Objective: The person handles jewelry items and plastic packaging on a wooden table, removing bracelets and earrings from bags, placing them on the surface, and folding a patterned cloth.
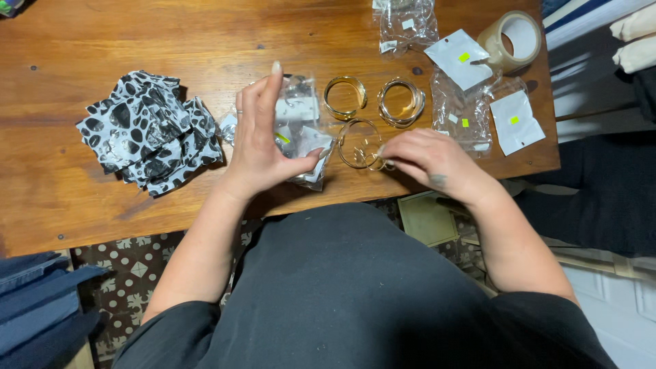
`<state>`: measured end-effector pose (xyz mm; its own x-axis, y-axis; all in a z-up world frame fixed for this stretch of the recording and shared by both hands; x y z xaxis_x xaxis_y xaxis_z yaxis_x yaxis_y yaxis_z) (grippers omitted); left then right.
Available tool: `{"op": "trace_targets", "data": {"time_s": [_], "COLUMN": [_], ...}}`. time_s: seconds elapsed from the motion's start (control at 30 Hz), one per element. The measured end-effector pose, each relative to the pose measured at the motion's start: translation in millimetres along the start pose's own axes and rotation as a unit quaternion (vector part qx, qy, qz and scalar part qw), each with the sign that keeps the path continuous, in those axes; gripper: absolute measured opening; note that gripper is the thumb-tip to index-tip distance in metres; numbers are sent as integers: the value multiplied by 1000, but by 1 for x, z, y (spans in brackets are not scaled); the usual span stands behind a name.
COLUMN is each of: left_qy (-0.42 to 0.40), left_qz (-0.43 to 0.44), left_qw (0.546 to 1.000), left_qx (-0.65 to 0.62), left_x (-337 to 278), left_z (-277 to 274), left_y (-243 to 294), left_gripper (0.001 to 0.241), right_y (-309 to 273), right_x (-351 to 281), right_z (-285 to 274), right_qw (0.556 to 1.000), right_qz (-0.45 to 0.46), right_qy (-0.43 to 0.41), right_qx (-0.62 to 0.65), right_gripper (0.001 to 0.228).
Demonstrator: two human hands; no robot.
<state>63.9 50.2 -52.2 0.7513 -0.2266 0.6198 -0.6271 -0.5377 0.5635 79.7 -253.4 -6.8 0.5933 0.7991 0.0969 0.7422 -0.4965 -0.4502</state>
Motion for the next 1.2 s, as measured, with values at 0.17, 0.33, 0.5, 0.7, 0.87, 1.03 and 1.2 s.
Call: {"op": "trace_targets", "data": {"time_s": [0.17, 0.33, 0.5, 0.7, 0.87, 1.03, 1.2], "left_qy": [-78, -239, -334, -389, -391, -384, -343], "left_qz": [50, -33, -59, -35, -167, -181, -178], "left_qw": [994, 945, 808, 765, 549, 538, 491], "left_qx": [-58, -222, -481, -511, -719, -729, -781], "left_x": [11, 26, 26, 20, 12, 7, 9], "left_z": [-2, 5, 24, 38, 52, 57, 53], "left_y": [12, 32, 43, 46, 51, 49, 54], "left_gripper": [130, 125, 118, 118, 118, 114, 107], "right_y": [-25, -74, -79, -72, -77, -68, -61], "right_x": [-10, 10, 30, 50, 61, 69, 74], "right_z": [-59, -110, -119, -105, -119, -117, -104], "right_qw": [997, 991, 995, 991, 987, 984, 974], "right_qz": [-17, -83, -90, -36, -46, -33, 52], "right_qy": [76, 94, 21, 14, 3, -7, -73], "right_qx": [3, -52, 41, 126, 151, 177, 208], "right_gripper": [22, 31, 24, 23, 22, 22, 26]}}
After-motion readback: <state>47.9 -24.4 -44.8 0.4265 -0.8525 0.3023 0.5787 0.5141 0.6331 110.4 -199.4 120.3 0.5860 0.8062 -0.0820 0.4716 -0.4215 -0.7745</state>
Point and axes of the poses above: each hand's wrist, its own x-axis towards the middle knuckle, its own z-axis out of the palm, y = z × x, the point moved 5 cm from there along x, towards the middle knuckle, and after that the axes turned 5 degrees about z, right-handed, at the moved point
